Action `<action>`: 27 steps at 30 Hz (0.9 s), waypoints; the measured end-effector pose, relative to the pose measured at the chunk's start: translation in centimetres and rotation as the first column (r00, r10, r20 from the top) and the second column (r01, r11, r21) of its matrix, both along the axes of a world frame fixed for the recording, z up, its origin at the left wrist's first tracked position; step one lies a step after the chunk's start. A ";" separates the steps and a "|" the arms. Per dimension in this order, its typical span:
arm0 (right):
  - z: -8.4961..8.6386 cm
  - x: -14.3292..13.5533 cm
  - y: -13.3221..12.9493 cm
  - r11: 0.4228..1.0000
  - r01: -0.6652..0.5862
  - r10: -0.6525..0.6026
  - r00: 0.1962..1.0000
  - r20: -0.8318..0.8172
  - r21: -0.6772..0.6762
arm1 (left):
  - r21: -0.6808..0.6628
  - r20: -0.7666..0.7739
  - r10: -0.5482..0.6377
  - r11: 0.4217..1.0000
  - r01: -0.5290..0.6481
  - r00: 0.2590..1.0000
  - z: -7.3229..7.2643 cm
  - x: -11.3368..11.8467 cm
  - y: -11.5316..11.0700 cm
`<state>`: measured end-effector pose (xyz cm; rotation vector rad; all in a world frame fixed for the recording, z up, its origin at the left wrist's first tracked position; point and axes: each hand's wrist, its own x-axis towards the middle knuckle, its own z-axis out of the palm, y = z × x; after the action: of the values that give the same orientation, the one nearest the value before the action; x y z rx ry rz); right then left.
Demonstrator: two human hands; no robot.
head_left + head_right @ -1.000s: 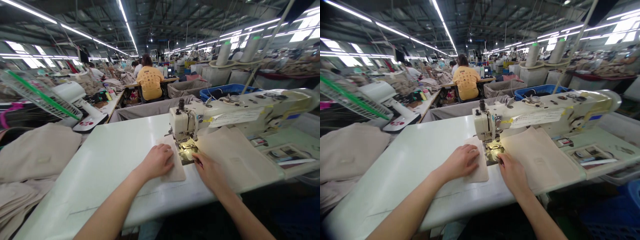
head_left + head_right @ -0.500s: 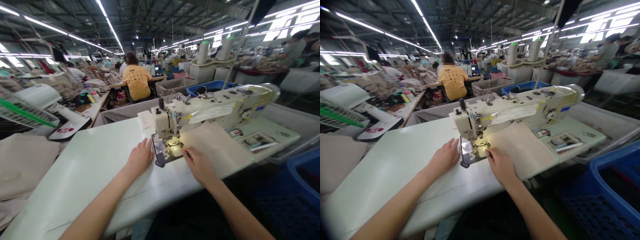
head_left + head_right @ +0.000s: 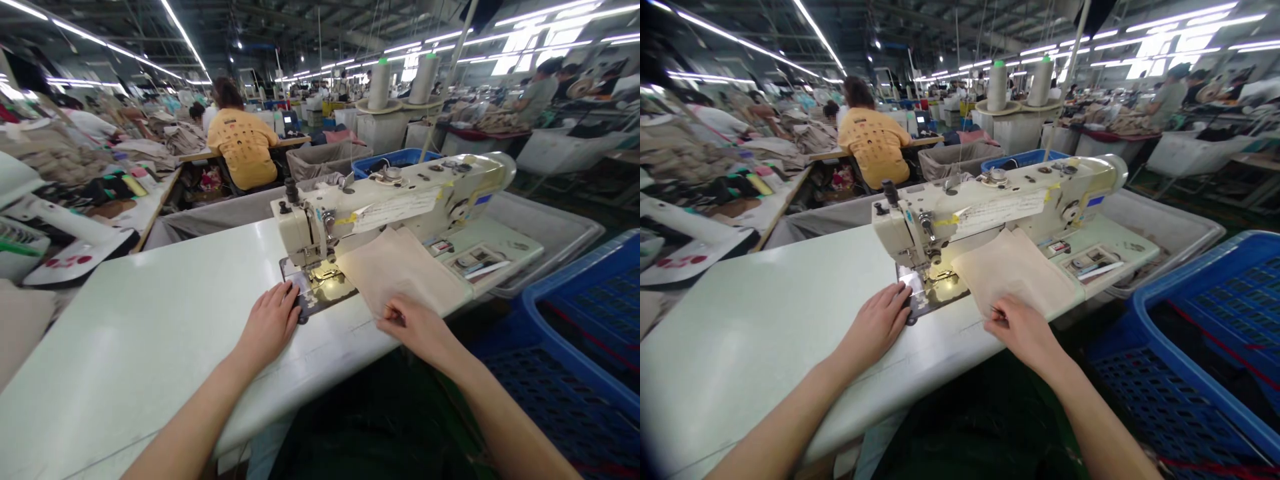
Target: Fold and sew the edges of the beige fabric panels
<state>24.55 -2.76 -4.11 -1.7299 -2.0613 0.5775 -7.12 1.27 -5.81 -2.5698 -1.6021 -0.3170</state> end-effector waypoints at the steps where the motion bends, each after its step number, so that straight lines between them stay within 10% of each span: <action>1: 0.0 0.1 0.1 1.000 -0.005 0.004 1.000 -0.021 -0.008 | -0.002 0.002 0.000 1.000 0.000 1.000 0.0 0.0 0.0; 11: -0.6 1.2 0.8 1.000 -0.021 0.019 0.992 -0.122 -0.015 | 0.031 -0.025 0.010 0.999 -0.010 1.000 -0.1 0.0 0.1; 17: 0.1 1.3 0.5 0.959 0.099 -0.109 0.994 0.023 0.264 | 0.050 -0.100 0.037 0.998 -0.032 0.994 1.8 2.1 -1.4; 23: 2.4 -2.0 -0.9 0.853 -0.381 0.376 0.923 0.086 0.357 | 0.077 0.238 -0.418 0.908 0.412 0.877 3.6 7.2 -2.8; 27: 2.4 -3.7 -1.6 0.803 -0.452 0.499 0.866 -0.023 0.387 | -0.122 0.355 -0.552 0.773 0.623 0.755 3.9 7.4 -2.6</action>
<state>20.90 -4.37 -1.68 -0.9346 -2.3380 0.3832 0.32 -1.37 -1.87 -3.3106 -0.8513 -0.6263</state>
